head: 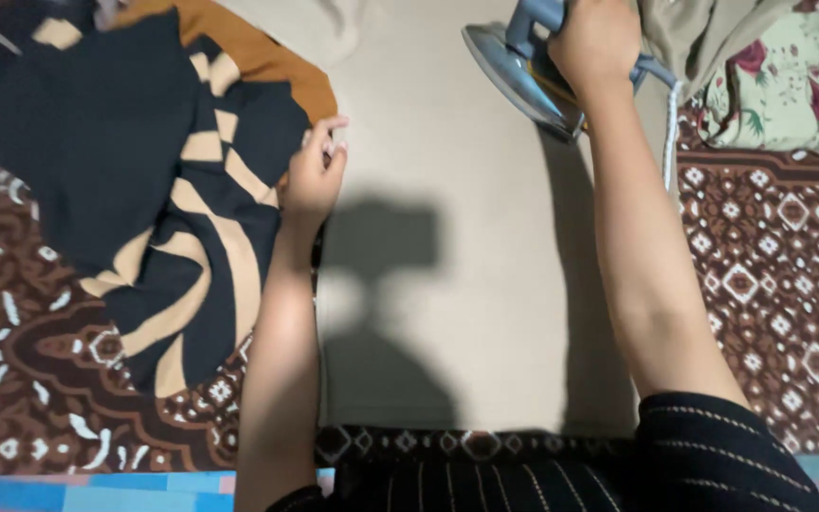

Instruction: Ironing a long-sleeved shirt on a mattress

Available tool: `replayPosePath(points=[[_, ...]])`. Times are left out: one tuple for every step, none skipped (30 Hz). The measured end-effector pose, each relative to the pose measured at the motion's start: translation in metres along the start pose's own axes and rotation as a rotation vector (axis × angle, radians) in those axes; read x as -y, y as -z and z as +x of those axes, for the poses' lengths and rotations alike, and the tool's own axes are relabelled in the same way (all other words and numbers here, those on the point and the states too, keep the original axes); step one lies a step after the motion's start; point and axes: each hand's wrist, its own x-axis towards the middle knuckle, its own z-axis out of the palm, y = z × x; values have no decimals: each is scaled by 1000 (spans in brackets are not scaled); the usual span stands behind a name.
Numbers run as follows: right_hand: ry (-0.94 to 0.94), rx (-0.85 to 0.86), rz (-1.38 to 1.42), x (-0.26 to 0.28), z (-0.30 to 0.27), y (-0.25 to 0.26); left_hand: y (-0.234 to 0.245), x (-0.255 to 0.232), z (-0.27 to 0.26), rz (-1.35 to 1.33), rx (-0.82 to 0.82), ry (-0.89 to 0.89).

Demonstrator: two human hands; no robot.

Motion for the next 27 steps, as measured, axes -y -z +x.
replayPosePath(points=[[-16,101,110,1,4,8,-2,3,3,-28,-37,-35],[-30,216,219,2,-2,16,-7,8,-2,-59,-62,-60],[-34,219,224,7,-7,44,-3,5,-1,-54,-58,-59],[-8,347,389,8,-13,73,-3,1,-2,-61,-98,-86],[16,474,555,9,-18,101,-4,-2,-3,-68,-139,-112],[18,477,548,18,-31,136,-5,-1,-1,-76,-139,-110],[17,567,583,28,-44,172,-7,0,1,-57,-163,-96],[16,660,617,39,-58,207,-9,2,0,-38,-185,-78],[17,666,611,42,-87,219,-9,-1,-2,-45,-183,-73],[170,753,567,46,-114,230,-7,-3,-3,-33,-172,-40],[324,837,518,50,-140,242,-4,-6,-3,-22,-161,-6],[325,838,518,56,-147,284,-1,-6,-3,-22,-161,-4],[485,732,619,61,-154,327,1,-6,-3,-6,-138,35],[636,615,718,67,-159,370,4,-6,-2,11,-115,73],[636,614,718,68,-191,360,4,-7,-2,11,-115,73],[708,499,788,68,-224,349,3,-9,-2,-10,-142,63],[779,381,855,68,-256,339,2,-11,-3,-31,-170,53],[778,380,855,68,-251,336,2,-9,-2,-30,-170,51],[753,303,755,69,-246,334,2,-8,0,-19,-148,70],[722,226,658,71,-241,331,3,-6,2,-4,-123,88],[718,224,661,74,-217,323,3,-3,4,0,-121,85],[690,255,584,77,-194,317,3,-1,5,16,-94,96],[661,286,508,80,-172,310,2,1,6,32,-67,107],[655,279,510,85,-154,290,2,-2,5,38,-68,102],[558,290,501,91,-135,270,3,-6,3,23,-80,128],[461,299,493,96,-116,251,3,-9,2,8,-94,154],[458,292,496,102,-93,225,7,-16,1,14,-97,148]])
